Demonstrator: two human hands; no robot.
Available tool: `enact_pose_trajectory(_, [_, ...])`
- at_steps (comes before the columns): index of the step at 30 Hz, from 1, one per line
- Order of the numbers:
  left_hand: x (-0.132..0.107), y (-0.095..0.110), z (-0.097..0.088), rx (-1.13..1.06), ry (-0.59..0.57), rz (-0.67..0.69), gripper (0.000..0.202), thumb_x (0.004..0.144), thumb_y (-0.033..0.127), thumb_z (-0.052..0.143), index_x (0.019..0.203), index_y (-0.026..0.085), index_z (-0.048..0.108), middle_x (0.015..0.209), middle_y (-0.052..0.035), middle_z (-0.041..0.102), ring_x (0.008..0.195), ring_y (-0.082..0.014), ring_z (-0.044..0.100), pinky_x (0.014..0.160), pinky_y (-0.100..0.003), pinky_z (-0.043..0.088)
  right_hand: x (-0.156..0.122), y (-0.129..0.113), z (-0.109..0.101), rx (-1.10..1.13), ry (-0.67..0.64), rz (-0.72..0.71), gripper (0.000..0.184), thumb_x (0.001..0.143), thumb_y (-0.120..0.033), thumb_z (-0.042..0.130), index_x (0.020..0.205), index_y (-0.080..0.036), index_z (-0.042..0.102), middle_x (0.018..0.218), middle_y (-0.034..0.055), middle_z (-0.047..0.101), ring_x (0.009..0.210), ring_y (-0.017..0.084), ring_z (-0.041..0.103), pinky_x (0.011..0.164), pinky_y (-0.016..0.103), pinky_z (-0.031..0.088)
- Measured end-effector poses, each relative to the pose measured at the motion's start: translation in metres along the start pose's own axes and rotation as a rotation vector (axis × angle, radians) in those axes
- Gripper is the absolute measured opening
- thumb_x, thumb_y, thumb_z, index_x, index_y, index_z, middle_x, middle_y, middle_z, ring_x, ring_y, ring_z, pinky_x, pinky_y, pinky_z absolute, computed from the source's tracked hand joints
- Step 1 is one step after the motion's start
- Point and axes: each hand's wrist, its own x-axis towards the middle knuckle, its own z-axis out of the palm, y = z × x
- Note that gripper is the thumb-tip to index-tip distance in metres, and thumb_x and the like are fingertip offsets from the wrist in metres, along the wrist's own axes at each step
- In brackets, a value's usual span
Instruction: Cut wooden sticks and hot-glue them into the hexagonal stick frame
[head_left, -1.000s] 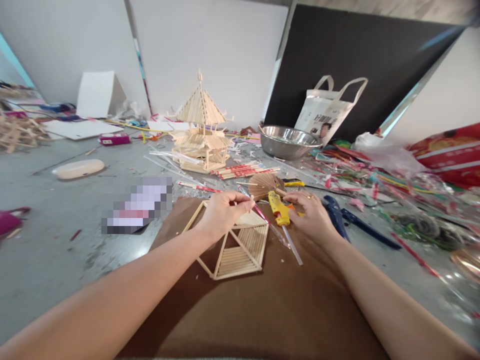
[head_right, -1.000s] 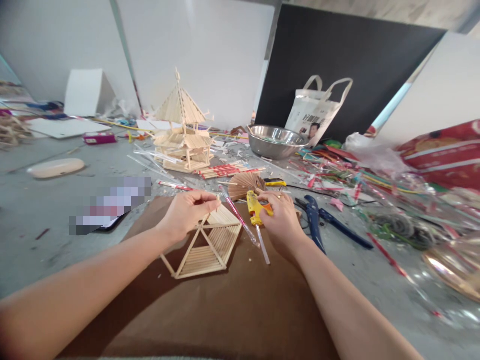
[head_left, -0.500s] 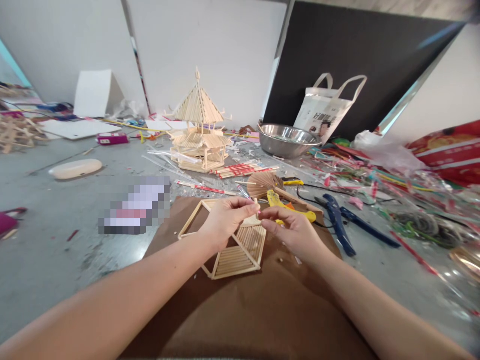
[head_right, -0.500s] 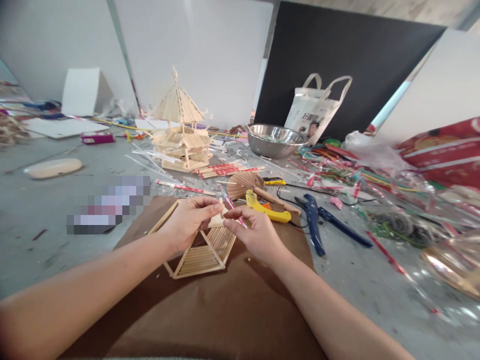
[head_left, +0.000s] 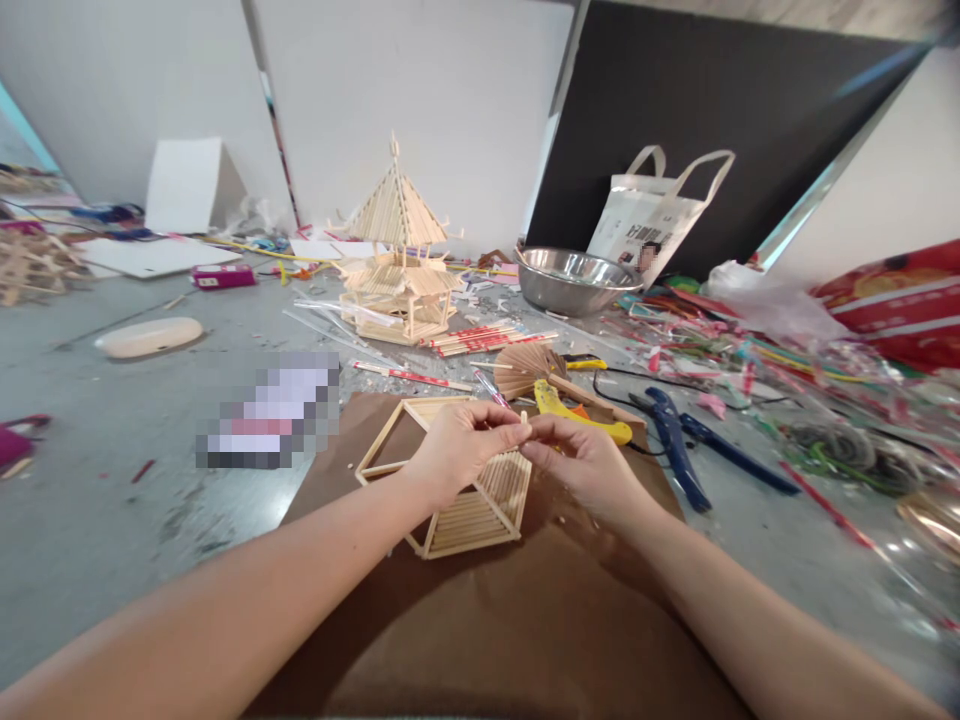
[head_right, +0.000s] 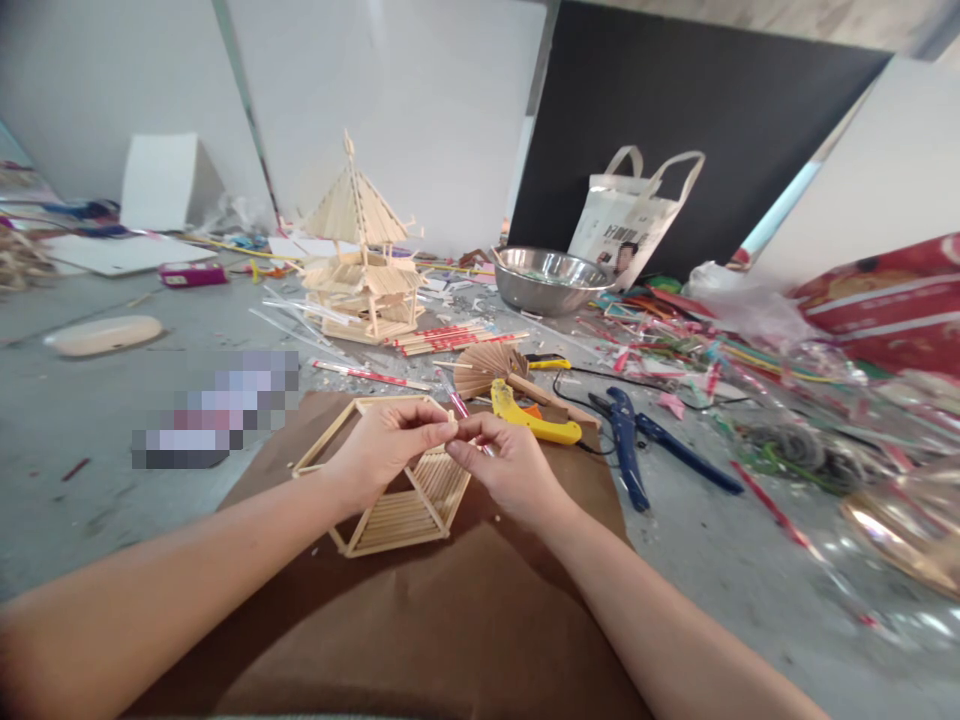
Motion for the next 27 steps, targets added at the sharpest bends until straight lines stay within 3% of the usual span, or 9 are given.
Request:
enact_pose_trajectory(8, [0.002,-0.006,-0.004,0.257,-0.056,0.105,0.019,0.063,0.030,0.062,0.072,0.014,0.058,0.066,0.0007,0.057,0.057,-0.0081,0.046,0.054,-0.022,0.037,0.000,0.008,-0.001,-0.357,0.155,-0.271,0.003,0.070,-0.021,0.054,0.072,-0.020,0.056,0.080,0.0025,0.062,0.080,0.016,0.056,0.072,0.032,0.044])
enact_pose_trajectory(13, [0.000,-0.004,-0.006,0.446,-0.111,0.196,0.018,0.067,0.030,0.058,0.074,0.014,0.061,0.064,0.0008,0.057,0.056,-0.0079,0.046,0.051,-0.020,0.036,-0.002,0.009,-0.002,-0.582,0.187,-0.436,0.005,0.069,-0.018,0.053,0.073,-0.021,0.055,0.080,0.0024,0.062,0.081,0.017,0.056,0.075,0.035,0.042])
enact_pose_trajectory(23, [0.002,-0.004,-0.010,0.701,-0.131,0.308,0.012,0.070,0.022,0.051,0.072,0.016,0.061,0.068,0.0000,0.061,0.061,-0.0104,0.052,0.055,-0.022,0.039,-0.001,0.010,-0.003,-0.696,0.173,-0.495,0.002,0.070,-0.018,0.053,0.071,-0.020,0.053,0.082,0.0033,0.061,0.082,0.018,0.055,0.075,0.034,0.039])
enact_pose_trajectory(27, [0.001,-0.004,-0.014,0.872,-0.139,0.460,0.012,0.072,0.022,0.050,0.076,0.017,0.059,0.079,-0.0023,0.060,0.072,-0.0132,0.054,0.064,-0.026,0.043,-0.001,0.011,-0.004,-0.696,0.146,-0.481,0.002,0.071,-0.020,0.052,0.071,-0.021,0.053,0.084,0.0031,0.061,0.083,0.018,0.054,0.076,0.035,0.038])
